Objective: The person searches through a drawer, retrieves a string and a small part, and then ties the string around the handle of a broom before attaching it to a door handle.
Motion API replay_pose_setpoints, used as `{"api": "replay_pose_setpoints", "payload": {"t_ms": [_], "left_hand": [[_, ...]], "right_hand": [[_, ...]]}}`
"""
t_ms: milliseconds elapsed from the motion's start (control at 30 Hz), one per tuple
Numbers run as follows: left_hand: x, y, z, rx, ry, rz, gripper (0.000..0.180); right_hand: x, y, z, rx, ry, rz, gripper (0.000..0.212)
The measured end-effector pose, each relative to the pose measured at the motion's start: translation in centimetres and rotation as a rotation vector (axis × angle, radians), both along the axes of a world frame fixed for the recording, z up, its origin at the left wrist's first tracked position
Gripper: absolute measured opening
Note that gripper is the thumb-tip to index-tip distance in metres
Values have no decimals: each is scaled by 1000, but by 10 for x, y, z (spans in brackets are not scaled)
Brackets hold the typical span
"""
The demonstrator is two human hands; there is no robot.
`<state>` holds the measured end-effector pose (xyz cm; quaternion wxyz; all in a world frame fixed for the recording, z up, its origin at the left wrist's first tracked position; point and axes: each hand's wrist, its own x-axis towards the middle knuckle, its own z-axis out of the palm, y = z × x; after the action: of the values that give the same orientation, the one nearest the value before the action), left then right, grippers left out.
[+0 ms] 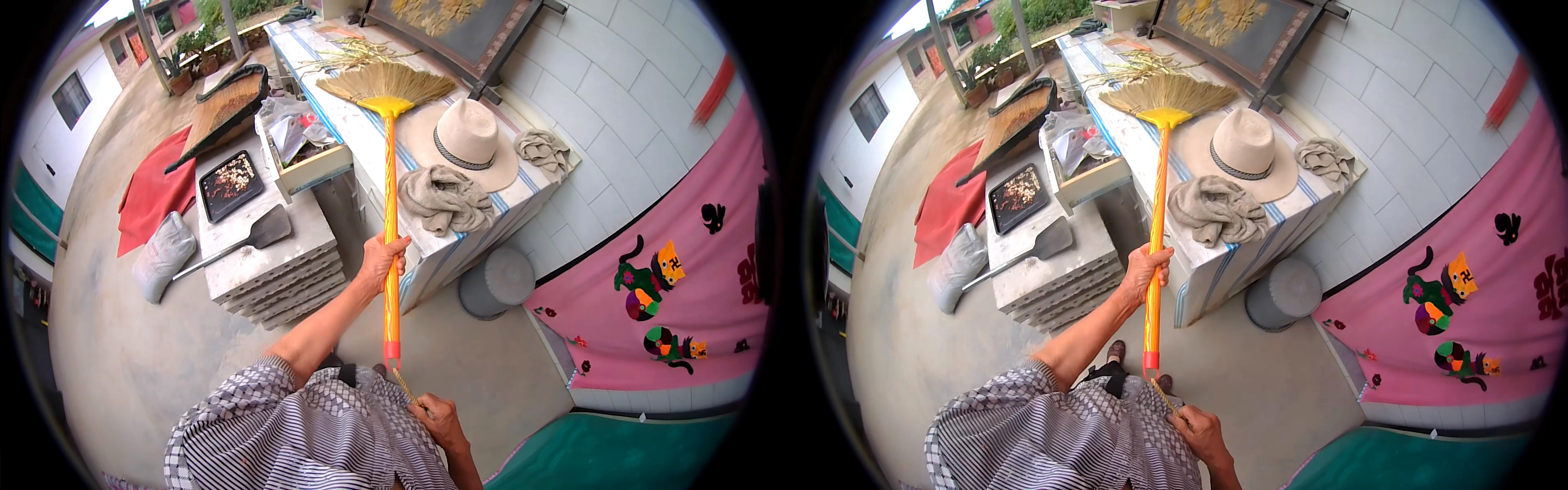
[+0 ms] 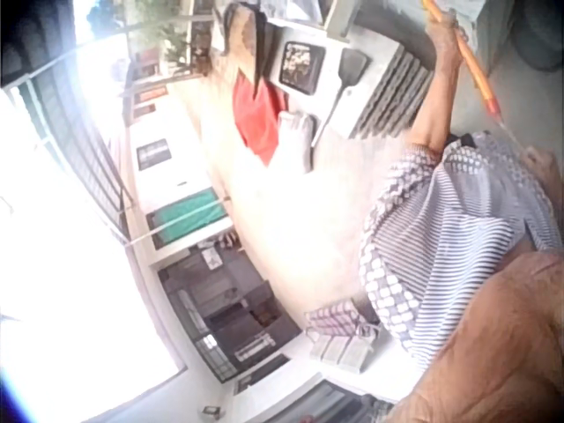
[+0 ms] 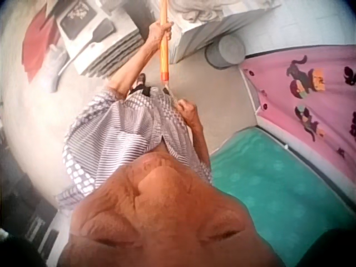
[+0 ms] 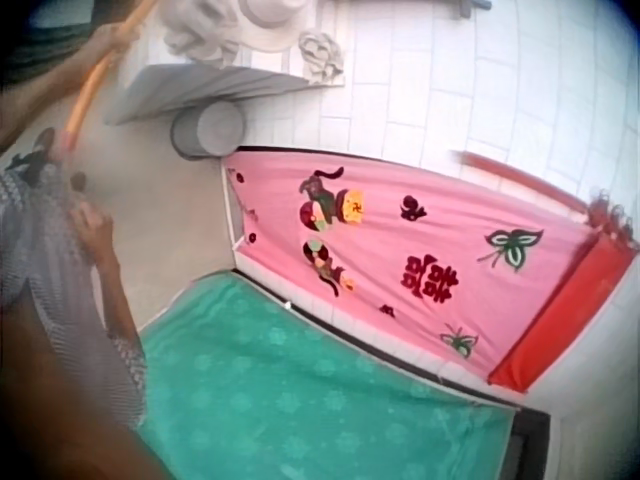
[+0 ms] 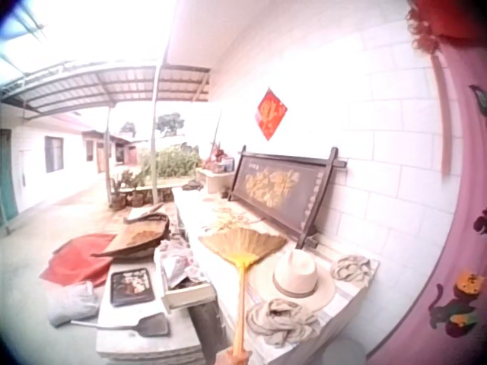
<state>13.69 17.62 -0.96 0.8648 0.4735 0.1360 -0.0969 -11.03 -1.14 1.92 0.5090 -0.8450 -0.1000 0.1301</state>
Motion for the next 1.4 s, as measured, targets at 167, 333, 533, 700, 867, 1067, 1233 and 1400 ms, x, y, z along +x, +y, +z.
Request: {"api": "replay_pose_setpoints", "payload": {"t_ms": [167,333,533,700,867,1067,1233,1400], "left_hand": [[-21,-9,14,57,-76,70,19],[-40,-1,22,99,-146,71,23],[-52,12,57,149,-253,42,25],[-66,26,84,251,-316,-128,26],[-62,39,110,246,-299,-360,27],[-64,12,125,160,-228,-681,29],[-83,-6,114,107,-148,-931,24],[-107,-19,92,96,-46,-1177,23]], "right_hand": [[4,-1,-9,-66,61,-34,19],[1,-1,-33,-128,194,-9,21],[13,12,-41,-175,236,64,24],[26,24,-34,-239,168,187,22],[39,49,-24,-43,123,367,21],[51,67,6,-18,-122,458,19],[41,76,15,4,-166,437,19],[23,83,14,6,-127,373,19]]}}
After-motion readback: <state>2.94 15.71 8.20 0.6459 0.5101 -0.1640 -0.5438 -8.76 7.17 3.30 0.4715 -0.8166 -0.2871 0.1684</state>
